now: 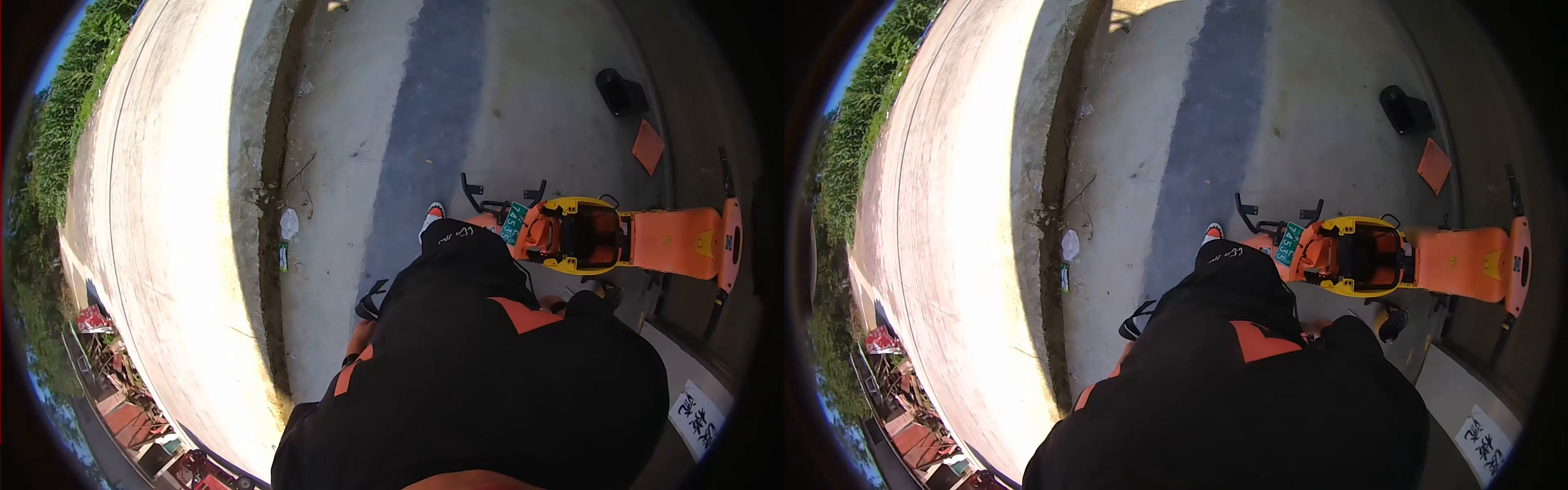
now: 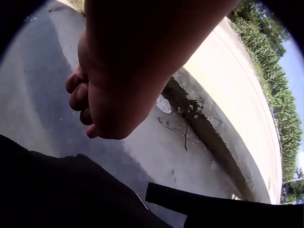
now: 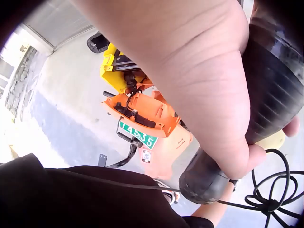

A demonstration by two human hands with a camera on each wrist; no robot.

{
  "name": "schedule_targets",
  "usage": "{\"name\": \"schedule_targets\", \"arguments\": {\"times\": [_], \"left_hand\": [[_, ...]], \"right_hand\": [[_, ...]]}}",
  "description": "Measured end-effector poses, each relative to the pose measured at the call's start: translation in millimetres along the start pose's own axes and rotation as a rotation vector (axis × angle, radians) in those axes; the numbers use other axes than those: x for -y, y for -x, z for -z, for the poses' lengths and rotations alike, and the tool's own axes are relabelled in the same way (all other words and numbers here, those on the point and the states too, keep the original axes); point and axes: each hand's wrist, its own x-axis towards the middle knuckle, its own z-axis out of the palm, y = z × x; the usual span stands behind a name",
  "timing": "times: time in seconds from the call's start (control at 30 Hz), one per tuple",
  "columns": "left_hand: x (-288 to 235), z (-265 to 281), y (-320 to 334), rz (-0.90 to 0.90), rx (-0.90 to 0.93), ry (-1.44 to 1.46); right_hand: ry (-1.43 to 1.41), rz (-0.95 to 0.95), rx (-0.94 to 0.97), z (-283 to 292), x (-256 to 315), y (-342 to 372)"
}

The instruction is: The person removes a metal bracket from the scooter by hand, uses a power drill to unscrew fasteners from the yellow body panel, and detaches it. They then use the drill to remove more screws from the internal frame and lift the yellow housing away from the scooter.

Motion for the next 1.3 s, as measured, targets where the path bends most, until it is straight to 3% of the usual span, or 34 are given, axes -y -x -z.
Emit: {"name": "schedule_targets", "arguments": {"times": [0.07, 0.1, 0.17, 0.2, 0.23, 0.27, 0.3, 0.33, 0.37, 0.4, 0.47, 0.57, 0.63, 0.73, 0.77, 0.83, 0.87, 0.9, 0.93, 1.03, 1.1, 1.13, 1.17, 1.2, 1.23, 1.27, 1.3], "left_hand": [[-118, 81, 27, 0.209, 0.159, 0.093], [-145, 109, 13, 0.211, 0.11, -0.022], [-160, 172, -41, 0.009, 0.109, -0.201], [-199, 197, -45, 0.157, 0.058, 0.007], [-219, 224, -73, 0.147, 0.075, -0.082], [-245, 244, -93, 0.13, 0.101, -0.13], [-271, 262, -113, -0.022, 0.09, -0.295], [-298, 272, -132, -0.18, 0.086, -0.453], [-323, 278, -153, -0.017, 0.066, -0.202], [-349, 280, -176, -0.037, 0.097, -0.246], [-391, 285, -238, -0.142, 0.206, -0.441], [-457, 279, -326, -0.262, 0.402, -0.621], [-498, 276, -387, -0.324, 0.524, -0.711], [-608, 276, -409, -0.044, 0.48, -0.491], [-650, 265, -420, -0.073, 0.517, -0.517], [-728, 267, -445, -0.692, 0.687, -1.112], [-754, 278, -489, -0.791, 0.741, -1.131], [-799, 272, -465, -0.893, 0.792, -1.145], [-829, 266, -491, -0.426, 0.594, -1.177], [-933, 198, -476, -0.355, 0.51, -1.031], [-999, 150, -493, -0.453, 0.462, -1.048], [-1023, 108, -463, -0.268, 0.348, -0.825], [-1046, 71, -463, -0.204, 0.365, -0.824], [-1063, 36, -443, -0.261, 0.386, -0.864], [-1082, 8, -457, -0.57, 0.703, -1.205], [-1092, -35, -438, -0.351, 0.466, -1.018], [-1106, -71, -418, -0.527, 0.658, -1.306]], "right_hand": [[-0.126, 0.041, -0.05, -3, 28, -11], [-0.197, 0.051, -0.085, -1, 42, -12], [-0.35, 0.063, -0.175, 7, 68, -10], [-0.412, 0.031, -0.202, 10, 78, -8], [-0.467, -0.017, -0.221, 11, 90, -6], [-0.511, -0.181, -0.206, 16, 106, -3], [-0.567, -0.203, -0.205, 20, 121, 6], [-0.717, -0.148, -0.159, 31, 137, 31], [-0.817, -0.128, -0.145, 30, 146, 38], [-0.917, -0.109, -0.128, 30, 154, 46], [-0.62, -0.097, -0.279, 20, 168, 34], [-0.548, 0.053, -0.16, -69, 156, -98], [-0.767, -0.051, -0.237, -31, 212, -68], [-1.028, -0.129, -0.332, 10, 275, -37], [-1.094, -0.148, -0.353, 16, 293, -28], [-1.206, -0.175, -0.363, 16, 328, -20], [-1.253, -0.187, -0.356, 16, 347, -16], [-1.298, -0.194, -0.346, 10, 364, -19], [-1.336, -0.193, -0.345, 6, 381, -23], [-1.368, -0.131, -0.463, 5, 435, -41], [-1.144, -0.023, -0.706, 9, 460, -46], [-1.339, -0.092, -0.423, -2, 468, -92], [-1.477, -0.097, -0.343, 12, 472, -90], [-1.587, -0.094, -0.314, 29, 473, -83], [-1.685, -0.091, -0.294, 44, 472, -79], [-1.769, -0.088, -0.292, 55, 470, -83], [-1.84, -0.082, -0.296, 65, 468, -86]]}}
